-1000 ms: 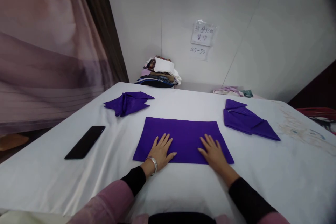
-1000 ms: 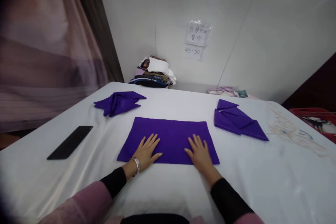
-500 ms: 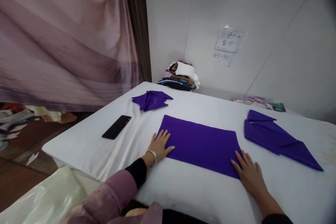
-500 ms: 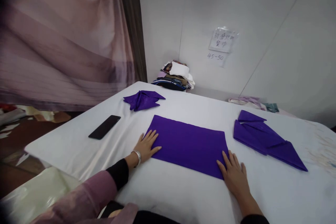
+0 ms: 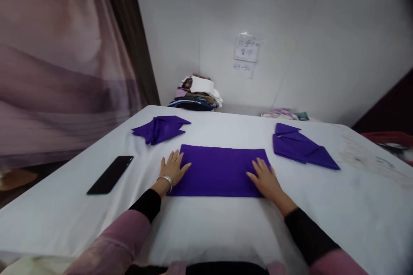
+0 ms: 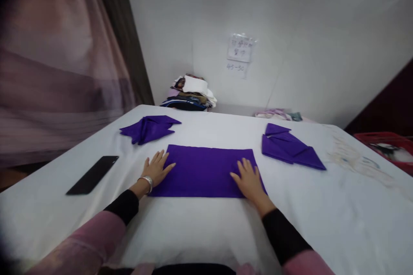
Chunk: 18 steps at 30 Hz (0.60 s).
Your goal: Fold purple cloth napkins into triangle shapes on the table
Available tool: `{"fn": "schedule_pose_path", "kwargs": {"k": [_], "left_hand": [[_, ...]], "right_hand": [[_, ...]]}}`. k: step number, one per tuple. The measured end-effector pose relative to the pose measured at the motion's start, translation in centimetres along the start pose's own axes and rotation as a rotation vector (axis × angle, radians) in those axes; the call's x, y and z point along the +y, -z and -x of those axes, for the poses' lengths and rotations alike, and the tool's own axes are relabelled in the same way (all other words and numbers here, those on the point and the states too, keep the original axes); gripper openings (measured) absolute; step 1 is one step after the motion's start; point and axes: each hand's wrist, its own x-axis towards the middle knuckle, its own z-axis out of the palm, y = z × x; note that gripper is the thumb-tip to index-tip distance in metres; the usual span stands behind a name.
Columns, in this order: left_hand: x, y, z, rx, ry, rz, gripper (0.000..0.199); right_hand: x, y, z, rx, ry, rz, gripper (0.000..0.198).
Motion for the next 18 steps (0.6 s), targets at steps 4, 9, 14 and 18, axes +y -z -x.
{"fn": "schedule_pose_path", "kwargs": {"k": [4, 9, 14, 18], "left_hand": [[2.5, -0.9, -3.6, -0.008, -0.087, 0.000, 0.066], [2.8, -2.4, -5.6, -0.051, -0.061, 0.001, 0.068], [2.3, -2.9, -5.6, -0.064, -0.050, -0.010, 0.070], [2.5, -2.8, -5.5, -0.058, -0.050, -0.009, 0.071]], "right_hand": [[-7.3, 0.3, -3.4, -0.102, 0.217, -0.159, 0.069], [-12.5, -1.8, -6.4, -0.167, 0.358, -0.236, 0.075], [-9.3, -2.9, -8.9, -0.200, 0.367, -0.164, 0.070], [-0.6, -1.2, -9.6, -0.183, -0.072, 0.004, 0.062]]}}
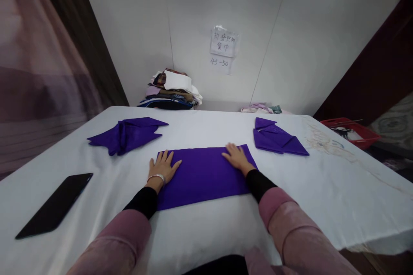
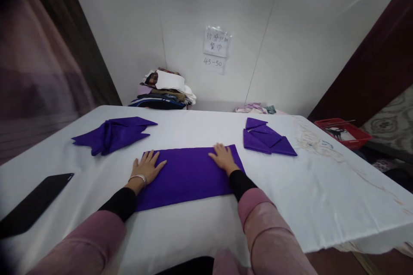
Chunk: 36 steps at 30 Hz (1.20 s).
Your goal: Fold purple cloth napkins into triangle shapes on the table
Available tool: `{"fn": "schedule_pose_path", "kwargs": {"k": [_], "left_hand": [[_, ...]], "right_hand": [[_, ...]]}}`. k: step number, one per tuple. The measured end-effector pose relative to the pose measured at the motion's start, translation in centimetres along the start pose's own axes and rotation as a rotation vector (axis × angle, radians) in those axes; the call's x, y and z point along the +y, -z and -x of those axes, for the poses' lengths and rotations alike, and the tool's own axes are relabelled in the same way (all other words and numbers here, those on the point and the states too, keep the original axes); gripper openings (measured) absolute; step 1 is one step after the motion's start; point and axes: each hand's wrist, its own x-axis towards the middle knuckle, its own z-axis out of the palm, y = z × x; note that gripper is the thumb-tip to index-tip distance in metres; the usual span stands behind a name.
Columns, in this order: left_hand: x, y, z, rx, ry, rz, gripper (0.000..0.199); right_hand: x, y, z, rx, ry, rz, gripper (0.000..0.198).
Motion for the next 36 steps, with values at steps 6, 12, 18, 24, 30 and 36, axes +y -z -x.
{"fn": "schedule_pose_path", "kwargs": {"k": [6, 12, 18, 24, 30, 36], "left_hand": [[0.1, 0.1, 0.1, 0.006, 0.002, -0.008, 0.070], [0.0, -0.2, 0.0, 0.011, -0.001, -0.015, 0.070], [-0.2, -0.3, -0.1, 0.013, -0.001, -0.027, 0.071], [-0.1, -0.3, 0.1, 0.016, -0.002, -0.009, 0.071], [0.1, 0.7, -0.2, -0.031, 0.035, 0.062, 0.072], [2.2, 1.5, 3.6, 0.051, -0.093, 0.073, 0.072]], "right_hand": [[7.1, 1.7, 0.7, 0.032, -0.238, 0.038, 0.066], [-3.3, -1.4, 3.2, 0.058, 0.279, -0.030, 0.071], [-7.6, -2.7, 5.2, 0.021, 0.539, -0.098, 0.073], [3.5, -1.8, 5.1, 0.069, 0.085, 0.018, 0.066], [8.4, -2.2, 5.8, 0.083, -0.043, 0.089, 0.063], [8.1, -2.5, 5.8, 0.092, -0.041, 0.106, 0.062]]}}
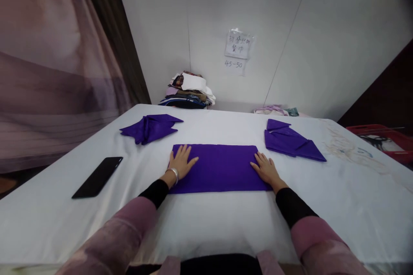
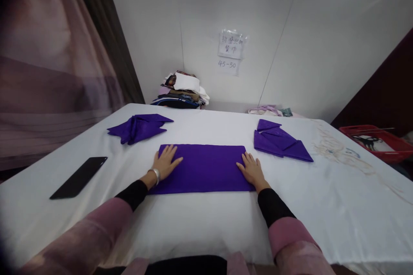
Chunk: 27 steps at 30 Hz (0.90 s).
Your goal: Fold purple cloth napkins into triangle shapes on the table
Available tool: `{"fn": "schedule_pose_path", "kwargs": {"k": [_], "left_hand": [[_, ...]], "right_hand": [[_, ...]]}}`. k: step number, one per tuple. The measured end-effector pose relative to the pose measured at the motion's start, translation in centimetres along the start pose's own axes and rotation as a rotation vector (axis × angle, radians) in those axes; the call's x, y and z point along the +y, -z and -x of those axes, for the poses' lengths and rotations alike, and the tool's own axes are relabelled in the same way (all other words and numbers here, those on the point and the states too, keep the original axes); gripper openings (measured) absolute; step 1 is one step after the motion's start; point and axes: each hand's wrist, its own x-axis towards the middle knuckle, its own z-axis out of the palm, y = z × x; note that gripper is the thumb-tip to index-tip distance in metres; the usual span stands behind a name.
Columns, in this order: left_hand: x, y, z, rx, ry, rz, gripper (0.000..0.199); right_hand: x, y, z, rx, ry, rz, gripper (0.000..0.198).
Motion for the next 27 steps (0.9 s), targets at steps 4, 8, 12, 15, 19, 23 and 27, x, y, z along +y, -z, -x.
{"fn": "schedule_pose_path", "kwargs": {"k": [4, 8, 12, 15, 19, 23, 27], "left_hand": [[1.6, -1.4, 4.3, -0.018, -0.180, -0.041, 0.071], [1.7, -2.2, 5.6, -0.055, -0.140, -0.032, 0.076], [1.6, -2.1, 5.3, -0.063, -0.134, -0.030, 0.075], [1.5, -2.0, 5.4, -0.061, -0.138, -0.028, 0.075], [0.2, -1.7, 6.0, -0.068, -0.099, -0.040, 0.074], [-3.4, -1.2, 7.0, -0.058, 0.068, -0.095, 0.071], [-6.7, -0.6, 7.3, -0.066, 0.188, -0.139, 0.070]], "right_hand": [[-0.2, 0.9, 0.0, -0.030, -0.028, 0.004, 0.061], [-4.6, 2.4, 1.1, 0.033, -0.037, 0.004, 0.063], [-12.0, 2.7, 3.5, 0.046, 0.286, -0.132, 0.064], [-14.1, 2.2, 4.9, -0.032, 0.447, -0.178, 0.064], [-9.0, 1.4, 5.2, -0.038, 0.273, -0.100, 0.062], [-0.9, 0.4, 6.0, 0.018, 0.044, 0.032, 0.056], [2.5, 0.2, 7.0, 0.029, -0.069, 0.107, 0.055]]}}
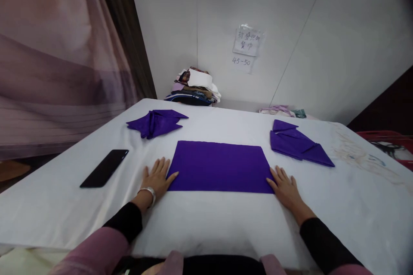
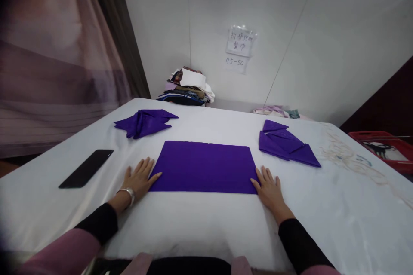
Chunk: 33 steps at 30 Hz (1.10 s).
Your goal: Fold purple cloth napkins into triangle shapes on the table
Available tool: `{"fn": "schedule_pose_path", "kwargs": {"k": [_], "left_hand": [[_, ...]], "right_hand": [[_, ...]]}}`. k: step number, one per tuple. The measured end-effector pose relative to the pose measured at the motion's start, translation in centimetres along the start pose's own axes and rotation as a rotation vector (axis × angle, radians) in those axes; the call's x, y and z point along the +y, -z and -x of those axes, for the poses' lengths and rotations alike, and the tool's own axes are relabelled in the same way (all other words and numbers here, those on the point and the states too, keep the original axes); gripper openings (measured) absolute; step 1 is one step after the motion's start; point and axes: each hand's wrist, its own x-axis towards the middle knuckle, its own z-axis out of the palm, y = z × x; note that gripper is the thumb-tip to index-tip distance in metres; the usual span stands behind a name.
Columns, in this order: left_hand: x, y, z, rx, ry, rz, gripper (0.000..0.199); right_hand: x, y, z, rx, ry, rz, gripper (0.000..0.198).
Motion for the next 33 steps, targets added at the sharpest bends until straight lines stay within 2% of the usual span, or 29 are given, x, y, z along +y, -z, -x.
{"fn": "schedule_pose_path", "kwargs": {"k": [3, 5, 8, 11, 14, 16, 18, 24, 27, 30, 33], "left_hand": [[0.6, 0.9, -1.2, 0.012, -0.019, 0.002, 0.070], [2.7, 1.6, -2.5, 0.032, -0.098, 0.027, 0.067], [7.0, 2.3, -5.0, 0.031, -0.285, 0.070, 0.060], [10.3, 2.2, -7.5, 0.001, -0.403, 0.080, 0.052], [11.2, 1.4, -9.5, -0.011, -0.370, 0.080, 0.051], [10.8, 0.8, -10.3, -0.007, -0.337, 0.085, 0.054], [10.2, 0.3, -10.7, 0.000, -0.330, 0.101, 0.059], [9.7, -0.5, -10.9, 0.008, -0.340, 0.135, 0.066], [9.8, -0.6, -10.9, 0.008, -0.336, 0.134, 0.066], [9.9, -0.2, -11.2, -0.008, -0.334, 0.146, 0.067], [9.8, 0.7, -11.1, -0.054, -0.298, 0.204, 0.068]], "right_hand": [[-2.6, 1.5, -1.0, 0.023, 0.050, -0.040, 0.060], [-6.5, 3.0, -2.5, 0.023, 0.159, -0.119, 0.064], [-13.9, 4.7, -5.4, -0.001, 0.387, -0.242, 0.068], [-20.4, 4.9, -8.1, -0.049, 0.524, -0.301, 0.067], [-23.4, 4.2, -10.4, -0.090, 0.550, -0.310, 0.065], [-22.9, 3.6, -11.7, -0.096, 0.546, -0.307, 0.067], [-20.7, 3.0, -12.9, -0.095, 0.502, -0.296, 0.069], [-9.4, 0.8, -13.9, -0.068, 0.123, -0.184, 0.066], [-5.5, 0.1, -13.0, -0.059, 0.034, -0.127, 0.064], [-4.2, 0.3, -12.6, -0.062, 0.010, -0.109, 0.064], [-4.9, 1.4, -12.2, -0.096, -0.017, -0.132, 0.064]]}}
